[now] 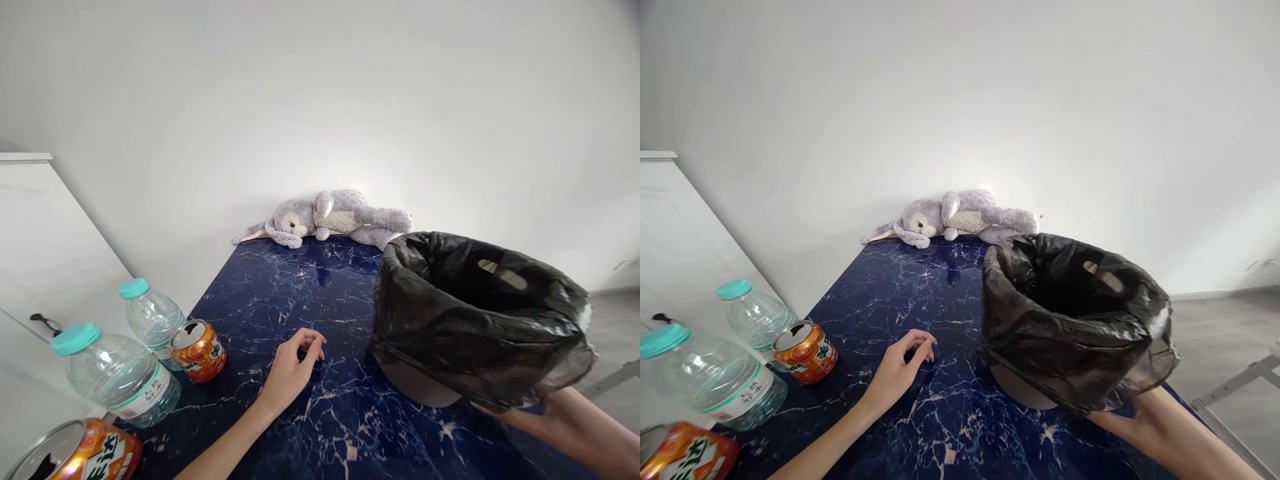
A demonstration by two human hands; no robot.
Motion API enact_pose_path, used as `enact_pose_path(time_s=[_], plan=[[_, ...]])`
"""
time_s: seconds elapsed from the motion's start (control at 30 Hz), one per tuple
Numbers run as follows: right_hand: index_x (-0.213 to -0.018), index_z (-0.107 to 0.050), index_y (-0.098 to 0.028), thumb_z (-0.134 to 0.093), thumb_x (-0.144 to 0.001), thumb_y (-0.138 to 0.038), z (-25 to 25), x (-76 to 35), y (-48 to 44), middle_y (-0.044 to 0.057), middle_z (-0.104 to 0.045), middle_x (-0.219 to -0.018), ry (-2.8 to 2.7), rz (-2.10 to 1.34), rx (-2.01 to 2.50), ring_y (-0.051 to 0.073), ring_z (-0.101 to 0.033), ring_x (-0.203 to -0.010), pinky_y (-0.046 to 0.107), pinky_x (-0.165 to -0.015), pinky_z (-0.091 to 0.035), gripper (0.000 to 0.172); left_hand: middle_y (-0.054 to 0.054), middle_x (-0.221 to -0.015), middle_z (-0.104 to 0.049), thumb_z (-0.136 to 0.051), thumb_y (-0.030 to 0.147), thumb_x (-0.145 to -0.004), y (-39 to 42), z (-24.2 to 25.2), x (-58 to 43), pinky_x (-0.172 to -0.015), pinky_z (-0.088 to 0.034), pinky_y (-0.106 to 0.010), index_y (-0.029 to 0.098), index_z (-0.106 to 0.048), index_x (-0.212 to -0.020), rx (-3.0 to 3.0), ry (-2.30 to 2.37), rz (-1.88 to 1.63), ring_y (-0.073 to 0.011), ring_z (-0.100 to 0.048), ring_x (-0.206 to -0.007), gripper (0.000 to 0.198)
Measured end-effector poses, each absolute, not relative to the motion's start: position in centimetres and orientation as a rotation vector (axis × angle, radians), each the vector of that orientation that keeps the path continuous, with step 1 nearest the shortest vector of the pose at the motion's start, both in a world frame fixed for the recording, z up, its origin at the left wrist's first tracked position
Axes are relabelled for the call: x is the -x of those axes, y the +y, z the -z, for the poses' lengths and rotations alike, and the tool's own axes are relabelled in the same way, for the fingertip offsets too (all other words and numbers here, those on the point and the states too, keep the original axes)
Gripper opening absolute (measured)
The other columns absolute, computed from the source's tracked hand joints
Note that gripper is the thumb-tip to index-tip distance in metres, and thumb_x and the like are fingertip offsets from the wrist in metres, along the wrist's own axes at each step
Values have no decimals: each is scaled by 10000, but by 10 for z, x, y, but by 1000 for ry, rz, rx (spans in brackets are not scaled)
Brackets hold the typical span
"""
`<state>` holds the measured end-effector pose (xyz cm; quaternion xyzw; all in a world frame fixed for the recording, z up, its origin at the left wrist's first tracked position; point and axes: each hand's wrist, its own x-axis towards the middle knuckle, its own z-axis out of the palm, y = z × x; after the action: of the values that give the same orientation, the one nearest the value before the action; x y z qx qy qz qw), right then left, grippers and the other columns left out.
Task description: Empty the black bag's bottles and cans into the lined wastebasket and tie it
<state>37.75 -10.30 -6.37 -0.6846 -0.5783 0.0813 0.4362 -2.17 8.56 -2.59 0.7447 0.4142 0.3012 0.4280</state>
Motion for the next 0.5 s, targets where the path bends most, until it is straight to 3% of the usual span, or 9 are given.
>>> enact_pose_path(time_s=[0.07, 0.13, 0.23, 0.37, 0.5], plan=[[-1301, -778, -383, -789, -853, -656, 58, -360, -89, 232, -773, -1195, -1507, -389, 1708, 392, -778, -1048, 513, -943, -642, 525, -45, -970, -741, -520, 588, -1059, 86, 28, 22, -911, -502, -359, 252, -684, -1041, -1823, 1043, -790, -241, -696, -966, 374], [-1331, -765, -380, -747, -918, -586, 51, -341, -76, 209, -769, -1241, -1527, -503, 1695, 403, -754, -1150, 502, -1030, -620, 463, -62, -1086, -742, -509, 616, -1060, 87, 31, 22, -988, -499, -371, 259, -671, -1080, -1766, 1053, -838, -254, -693, -1075, 393], [-1298, -784, -368, -768, -923, -508, 42, -314, -55, 169, -774, -1260, -1539, -601, 1665, 404, -717, -1251, 463, -1031, -634, 401, -88, -1290, -710, -458, 675, -1062, 89, 34, 23, -1090, -481, -394, 278, -649, -1211, -1656, 1091, -882, -281, -651, -1260, 465], [-1353, -742, -296, -774, -914, -535, 33, -282, -25, 121, -761, -1320, -1593, -719, 1536, 402, -659, -1340, 519, -1085, -603, 501, -113, -1527, -614, -356, 737, -1062, 90, 33, 24, -1178, -459, -459, 294, -594, -1398, -1527, 1159, -934, -332, -557, -1441, 604], [-1395, -695, -277, -807, -902, -539, 28, -257, 9, 93, -702, -1448, -1660, -812, 1412, 371, -605, -1405, 507, -1141, -556, 570, -94, -1695, -472, -347, 802, -1019, 93, 38, 30, -1267, -402, -511, 308, -517, -1567, -1472, 1156, -1010, -368, -342, -1619, 757]])
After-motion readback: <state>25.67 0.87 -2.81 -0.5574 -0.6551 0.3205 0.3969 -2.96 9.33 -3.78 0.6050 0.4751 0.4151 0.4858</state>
